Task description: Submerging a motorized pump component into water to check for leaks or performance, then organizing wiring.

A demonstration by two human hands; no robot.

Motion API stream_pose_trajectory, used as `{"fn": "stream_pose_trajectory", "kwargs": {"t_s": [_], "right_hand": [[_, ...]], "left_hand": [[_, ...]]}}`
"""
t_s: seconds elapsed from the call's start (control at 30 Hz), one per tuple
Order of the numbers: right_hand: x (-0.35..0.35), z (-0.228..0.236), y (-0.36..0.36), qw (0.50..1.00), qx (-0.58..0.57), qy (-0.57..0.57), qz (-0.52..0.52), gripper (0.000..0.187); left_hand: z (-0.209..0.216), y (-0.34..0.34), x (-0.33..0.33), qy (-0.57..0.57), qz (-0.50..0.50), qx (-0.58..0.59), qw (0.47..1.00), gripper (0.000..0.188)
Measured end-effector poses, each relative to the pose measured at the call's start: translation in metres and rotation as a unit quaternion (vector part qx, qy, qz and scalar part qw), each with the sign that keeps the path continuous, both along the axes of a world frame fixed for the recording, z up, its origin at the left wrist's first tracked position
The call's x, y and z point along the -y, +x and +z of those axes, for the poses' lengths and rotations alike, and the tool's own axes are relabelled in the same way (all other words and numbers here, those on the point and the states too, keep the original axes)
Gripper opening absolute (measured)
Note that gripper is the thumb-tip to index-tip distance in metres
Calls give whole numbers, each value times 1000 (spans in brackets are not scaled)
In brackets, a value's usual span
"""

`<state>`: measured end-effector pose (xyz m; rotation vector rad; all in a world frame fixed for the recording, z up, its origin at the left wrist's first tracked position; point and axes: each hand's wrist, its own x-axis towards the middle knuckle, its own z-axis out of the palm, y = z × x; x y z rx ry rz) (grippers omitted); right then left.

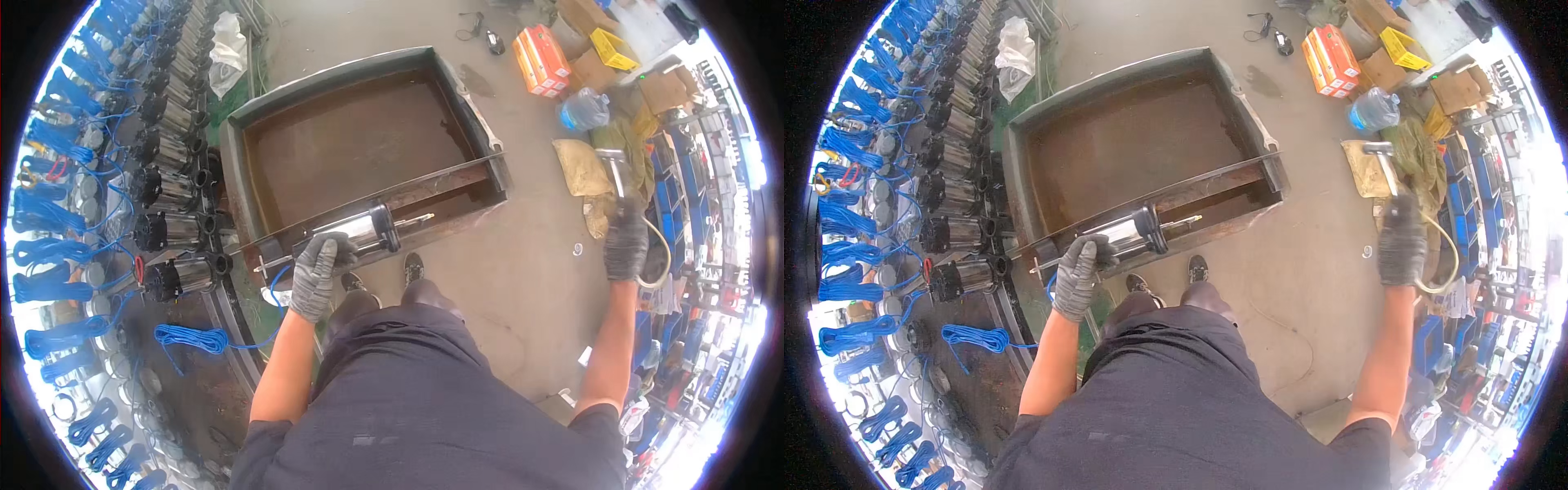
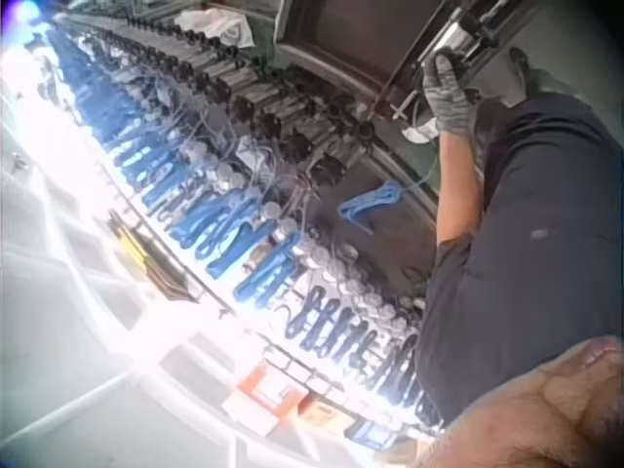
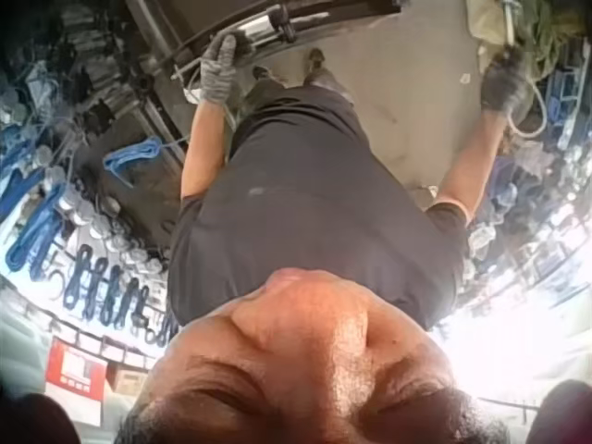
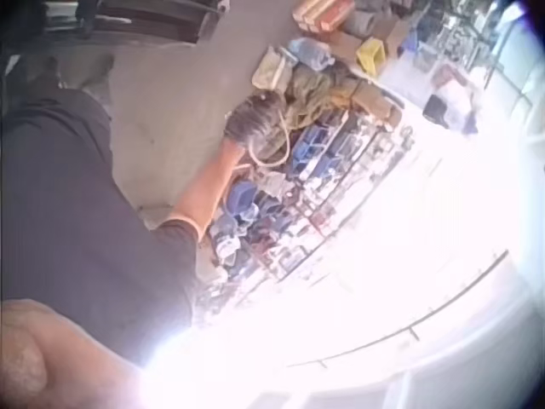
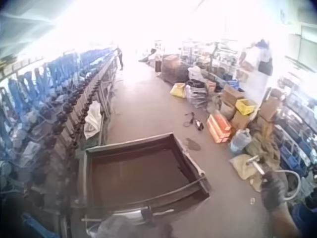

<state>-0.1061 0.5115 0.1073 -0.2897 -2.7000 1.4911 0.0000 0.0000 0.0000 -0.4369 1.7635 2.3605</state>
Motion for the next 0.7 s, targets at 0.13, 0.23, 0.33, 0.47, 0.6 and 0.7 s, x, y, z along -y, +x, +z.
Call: {"fn": "stream_pose_trajectory", "kwargs": {"t_s": [0.13,0.23,0.33,0.47,0.6,0.7], "right_hand": [[2,-81,-12,953,-86,274,93,23],[9,-163,-21,972,19,214,100,27],[17,-212,-35,966,125,200,101,27],[15,-245,-55,950,174,234,111,33],[28,-265,-75,949,187,228,110,42],[24,-270,-79,965,176,150,126,43]], "left_hand": [[1,11,-19,-30,57,8,998,35],[-11,21,-12,-71,83,-11,994,33],[-21,42,3,-127,128,22,983,28],[-32,80,25,-160,206,76,962,27],[-55,136,45,-163,292,120,935,26],[-57,153,41,-243,351,175,887,22]]}}
